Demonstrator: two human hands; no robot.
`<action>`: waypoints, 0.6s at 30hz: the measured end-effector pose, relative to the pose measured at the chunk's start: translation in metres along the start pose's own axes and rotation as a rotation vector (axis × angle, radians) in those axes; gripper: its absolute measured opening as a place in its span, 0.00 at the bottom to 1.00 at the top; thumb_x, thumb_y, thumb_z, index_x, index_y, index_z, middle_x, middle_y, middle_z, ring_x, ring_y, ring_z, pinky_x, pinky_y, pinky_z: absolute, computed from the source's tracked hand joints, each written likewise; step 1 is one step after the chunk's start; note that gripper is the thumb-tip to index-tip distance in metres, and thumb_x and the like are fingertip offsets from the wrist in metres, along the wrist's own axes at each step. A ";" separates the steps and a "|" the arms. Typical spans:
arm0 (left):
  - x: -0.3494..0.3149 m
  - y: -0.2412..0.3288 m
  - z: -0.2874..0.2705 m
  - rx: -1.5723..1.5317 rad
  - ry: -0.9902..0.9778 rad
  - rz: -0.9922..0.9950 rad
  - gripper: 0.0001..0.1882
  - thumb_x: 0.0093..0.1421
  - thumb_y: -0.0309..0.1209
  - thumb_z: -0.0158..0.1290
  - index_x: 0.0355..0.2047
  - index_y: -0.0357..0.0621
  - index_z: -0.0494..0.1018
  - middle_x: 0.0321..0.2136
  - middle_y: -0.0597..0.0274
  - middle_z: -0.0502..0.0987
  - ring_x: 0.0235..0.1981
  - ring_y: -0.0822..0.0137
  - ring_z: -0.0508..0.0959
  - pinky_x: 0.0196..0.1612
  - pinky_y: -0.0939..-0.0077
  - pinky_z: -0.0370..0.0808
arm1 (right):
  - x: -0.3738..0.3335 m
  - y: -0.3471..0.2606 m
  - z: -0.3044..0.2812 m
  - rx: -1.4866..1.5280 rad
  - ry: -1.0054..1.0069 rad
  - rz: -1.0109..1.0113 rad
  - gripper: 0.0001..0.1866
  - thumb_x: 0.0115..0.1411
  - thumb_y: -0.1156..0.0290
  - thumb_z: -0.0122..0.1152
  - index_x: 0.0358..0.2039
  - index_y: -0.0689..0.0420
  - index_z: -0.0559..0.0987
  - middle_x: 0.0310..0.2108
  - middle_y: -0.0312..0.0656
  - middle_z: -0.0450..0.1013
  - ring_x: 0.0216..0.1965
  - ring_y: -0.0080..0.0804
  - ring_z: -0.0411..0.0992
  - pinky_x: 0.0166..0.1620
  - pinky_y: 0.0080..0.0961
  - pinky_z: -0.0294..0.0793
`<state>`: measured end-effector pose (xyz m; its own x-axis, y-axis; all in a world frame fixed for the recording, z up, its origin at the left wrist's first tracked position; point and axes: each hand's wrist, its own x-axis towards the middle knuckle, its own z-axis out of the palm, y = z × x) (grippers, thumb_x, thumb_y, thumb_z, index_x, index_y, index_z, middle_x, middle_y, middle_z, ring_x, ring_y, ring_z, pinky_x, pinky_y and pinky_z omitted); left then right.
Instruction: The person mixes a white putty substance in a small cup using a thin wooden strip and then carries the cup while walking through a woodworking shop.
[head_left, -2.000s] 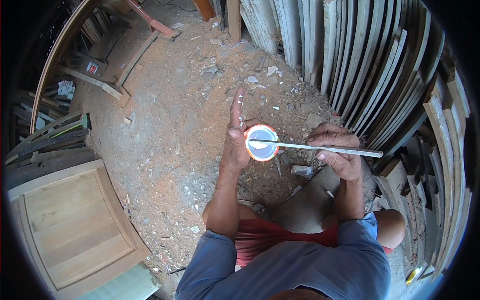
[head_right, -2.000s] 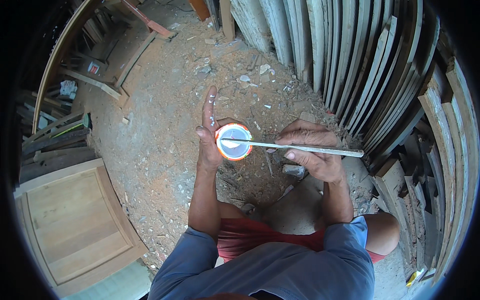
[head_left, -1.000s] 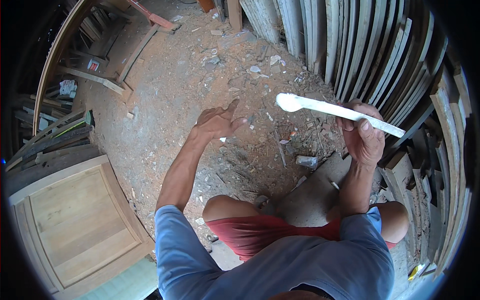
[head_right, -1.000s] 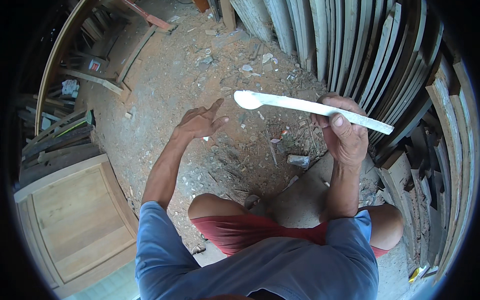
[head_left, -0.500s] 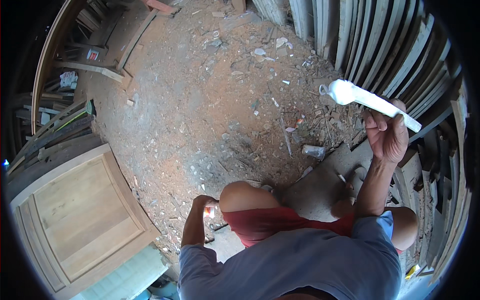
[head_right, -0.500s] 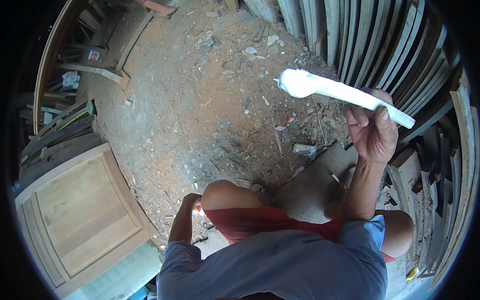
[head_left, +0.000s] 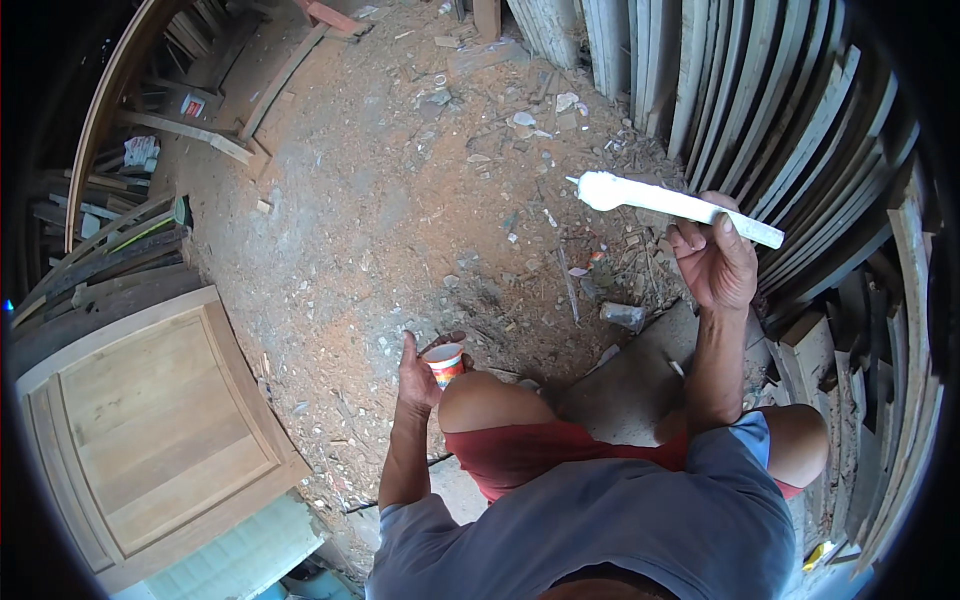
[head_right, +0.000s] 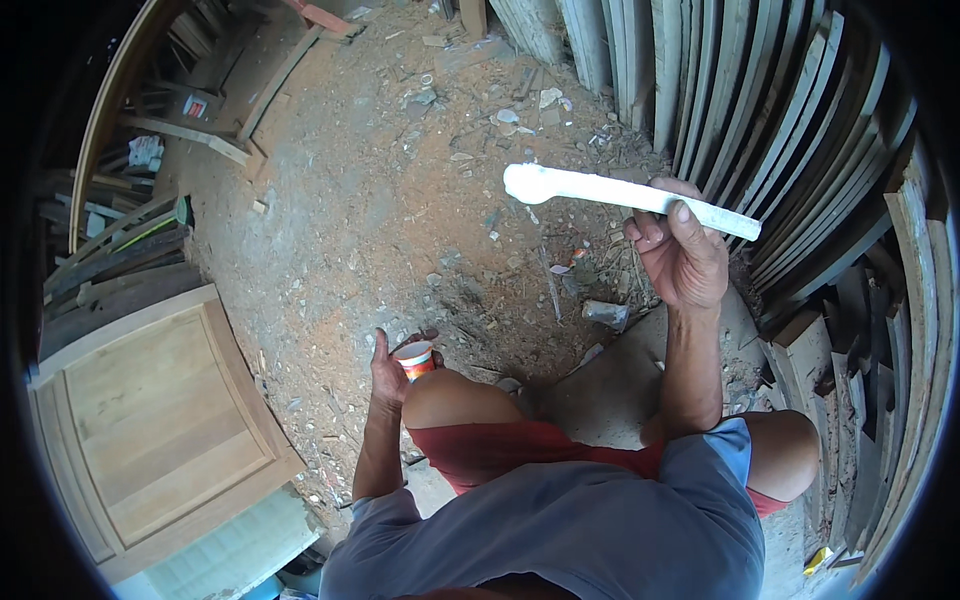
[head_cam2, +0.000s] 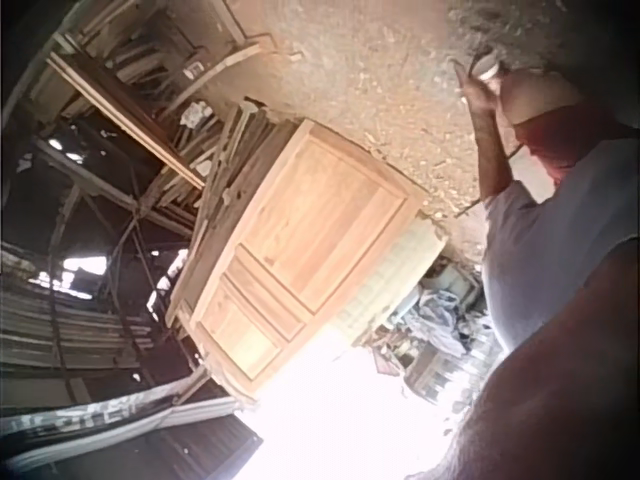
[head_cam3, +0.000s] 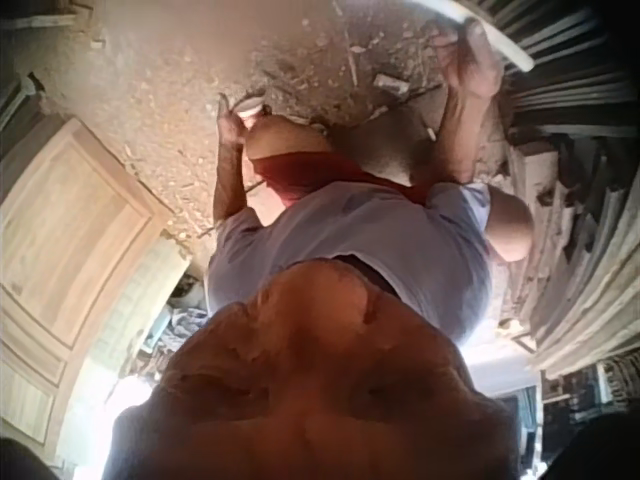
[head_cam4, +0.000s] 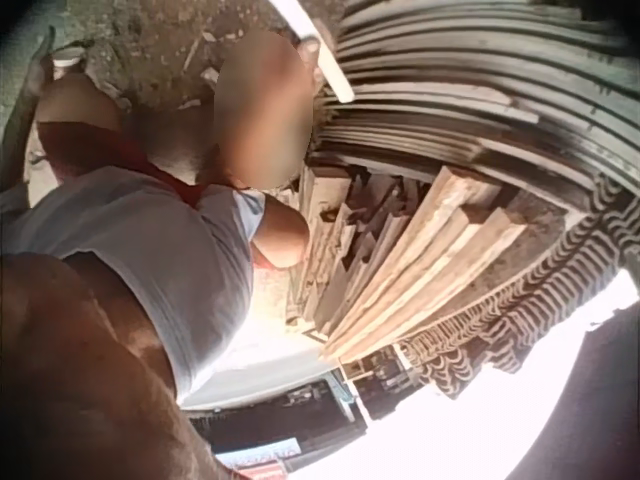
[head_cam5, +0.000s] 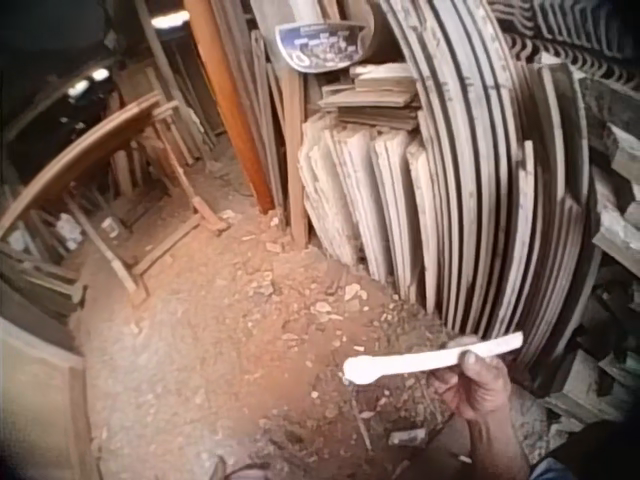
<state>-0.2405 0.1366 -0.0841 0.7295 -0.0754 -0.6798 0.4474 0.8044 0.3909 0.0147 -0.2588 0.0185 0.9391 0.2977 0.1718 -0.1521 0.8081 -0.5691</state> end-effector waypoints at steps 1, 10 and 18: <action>-0.008 0.001 -0.003 0.031 -0.074 0.038 0.57 0.60 0.77 0.37 0.65 0.33 0.63 0.42 0.47 0.81 0.45 0.51 0.82 0.49 0.54 0.80 | -0.001 0.000 -0.005 -0.001 0.016 -0.001 0.18 0.69 0.66 0.60 0.54 0.63 0.77 0.37 0.38 0.74 0.34 0.24 0.66 0.43 0.32 0.71; -0.006 0.077 0.068 2.231 0.487 0.035 0.55 0.46 0.47 0.76 0.67 0.37 0.59 0.50 0.44 0.79 0.52 0.48 0.79 0.57 0.58 0.75 | 0.007 0.001 0.011 0.031 -0.010 0.015 0.17 0.69 0.67 0.61 0.53 0.64 0.78 0.35 0.38 0.74 0.32 0.23 0.67 0.43 0.32 0.73; 0.001 0.116 0.245 1.874 -0.079 1.229 0.49 0.41 0.33 0.78 0.63 0.43 0.65 0.56 0.50 0.75 0.55 0.55 0.77 0.60 0.61 0.74 | 0.009 -0.010 0.044 -0.078 -0.124 -0.154 0.19 0.67 0.63 0.64 0.51 0.66 0.79 0.34 0.42 0.74 0.31 0.25 0.68 0.40 0.34 0.72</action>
<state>-0.0611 0.0856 0.1131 0.9419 -0.1855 0.2801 -0.3028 -0.8300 0.4684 0.0110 -0.2419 0.0608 0.9033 0.2384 0.3565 0.0190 0.8082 -0.5886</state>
